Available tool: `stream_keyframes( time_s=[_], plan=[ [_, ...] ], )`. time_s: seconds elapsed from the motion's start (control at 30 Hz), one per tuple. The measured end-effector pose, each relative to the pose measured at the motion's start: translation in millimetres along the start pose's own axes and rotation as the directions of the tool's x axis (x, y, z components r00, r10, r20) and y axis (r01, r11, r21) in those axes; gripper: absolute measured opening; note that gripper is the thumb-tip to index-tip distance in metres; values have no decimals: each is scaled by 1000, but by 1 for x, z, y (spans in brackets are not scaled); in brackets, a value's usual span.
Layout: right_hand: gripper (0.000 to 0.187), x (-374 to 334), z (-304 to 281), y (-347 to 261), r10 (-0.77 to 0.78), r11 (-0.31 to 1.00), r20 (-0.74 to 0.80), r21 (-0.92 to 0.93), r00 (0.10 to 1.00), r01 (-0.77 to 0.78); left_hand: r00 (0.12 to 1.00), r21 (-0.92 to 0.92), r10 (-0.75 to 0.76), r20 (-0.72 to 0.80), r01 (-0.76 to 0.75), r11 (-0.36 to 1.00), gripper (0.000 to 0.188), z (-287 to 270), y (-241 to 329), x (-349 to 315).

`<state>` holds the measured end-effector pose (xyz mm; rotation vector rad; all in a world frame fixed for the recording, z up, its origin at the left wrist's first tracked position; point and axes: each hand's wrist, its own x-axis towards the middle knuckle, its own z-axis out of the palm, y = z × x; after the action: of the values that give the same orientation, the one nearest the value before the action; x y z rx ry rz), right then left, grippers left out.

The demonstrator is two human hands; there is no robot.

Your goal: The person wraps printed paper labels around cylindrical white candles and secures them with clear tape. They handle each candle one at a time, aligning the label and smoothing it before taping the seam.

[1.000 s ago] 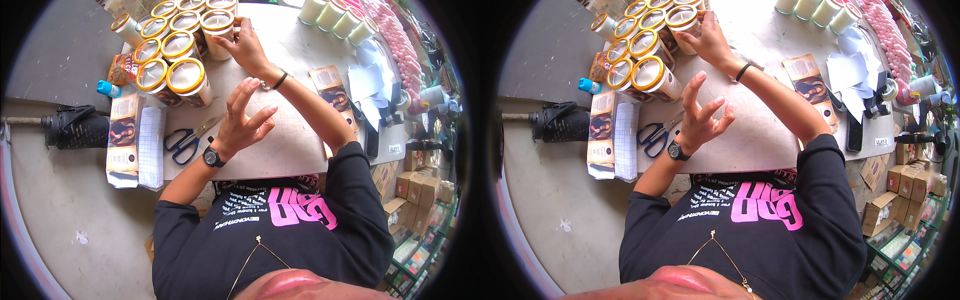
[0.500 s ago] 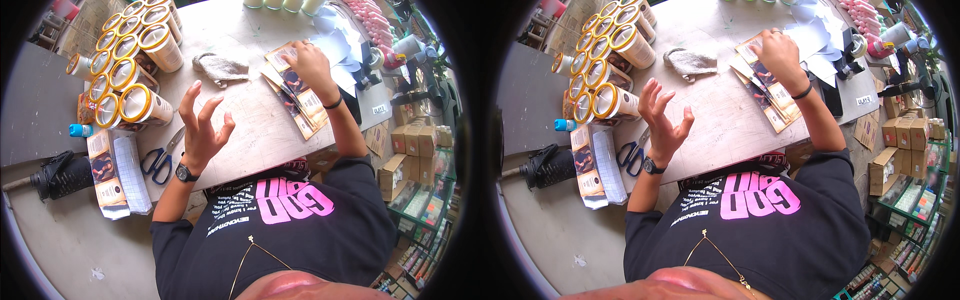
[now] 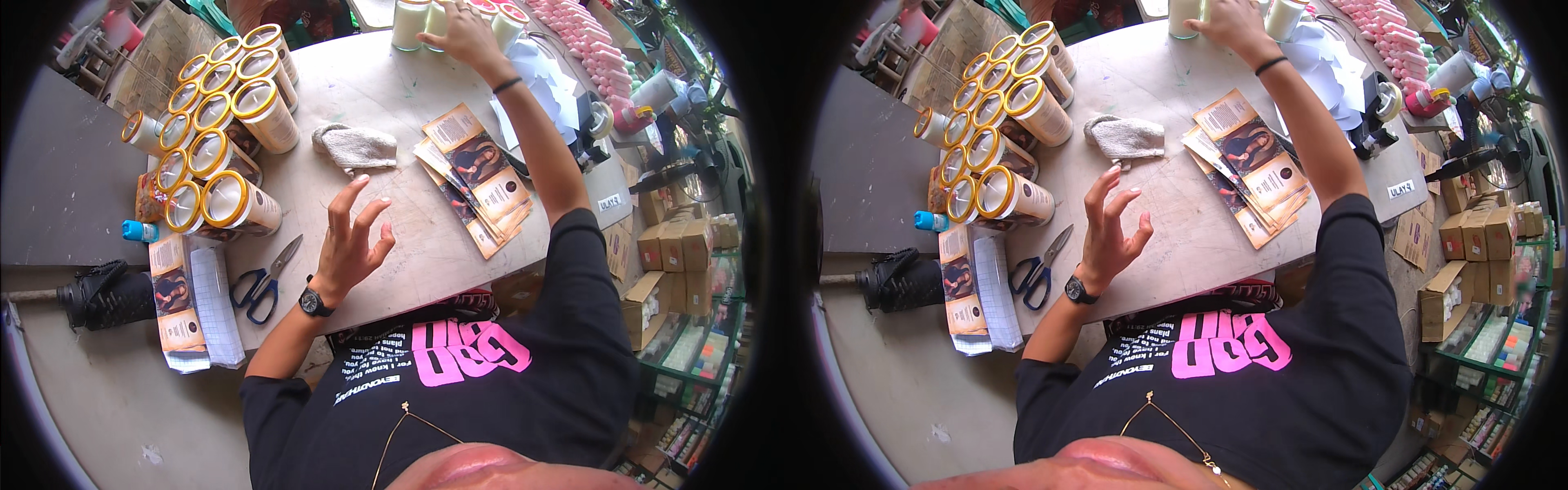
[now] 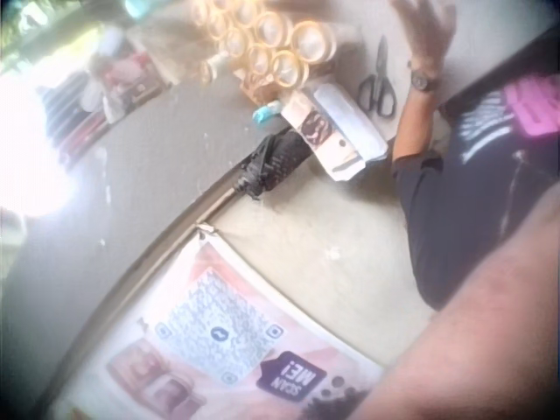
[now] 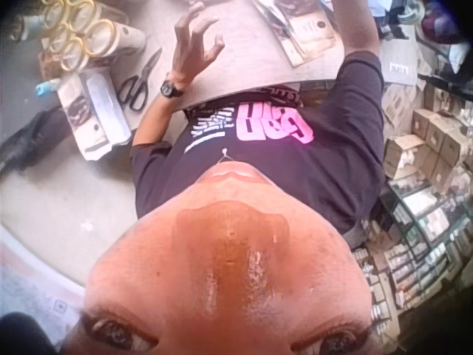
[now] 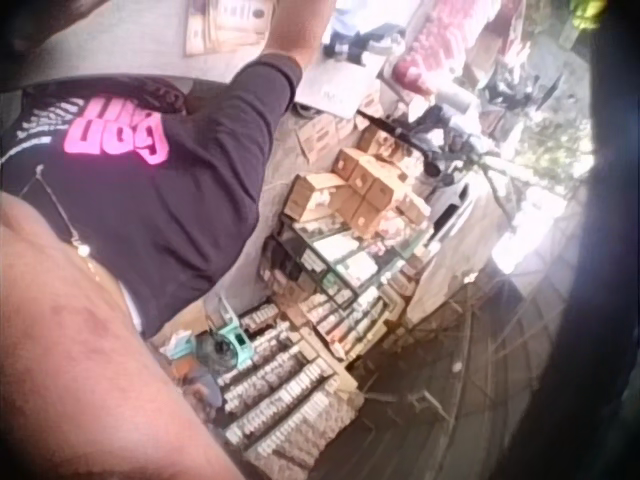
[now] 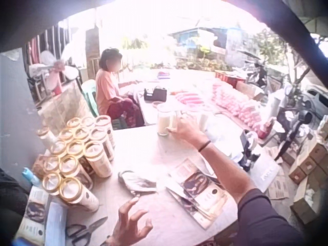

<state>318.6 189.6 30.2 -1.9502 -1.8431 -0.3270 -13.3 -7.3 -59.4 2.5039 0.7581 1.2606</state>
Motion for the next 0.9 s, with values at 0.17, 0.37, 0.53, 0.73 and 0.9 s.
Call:
stream_keyframes(
  time_s=[0.17,0.37,0.53,0.73,0.9],
  plan=[
    [82,87,2,8,-64,994,97,-86,993,73,996,-47,79,-38,-81,996,53,0,-4,-10],
    [72,77,-1,-3,-269,943,152,243,951,227,996,-49,57,-75,-61,997,45,-5,-6,-3],
    [58,12,-14,-45,-294,565,43,814,955,138,967,-105,-154,-201,135,985,51,-11,5,-2],
    [98,-78,-33,-95,-324,496,468,824,822,-274,872,-401,-486,-57,426,811,65,-10,-1,0],
    [115,-124,-6,-125,-253,577,517,759,818,-301,832,-355,-553,54,533,768,65,-14,-5,0]
  ],
)
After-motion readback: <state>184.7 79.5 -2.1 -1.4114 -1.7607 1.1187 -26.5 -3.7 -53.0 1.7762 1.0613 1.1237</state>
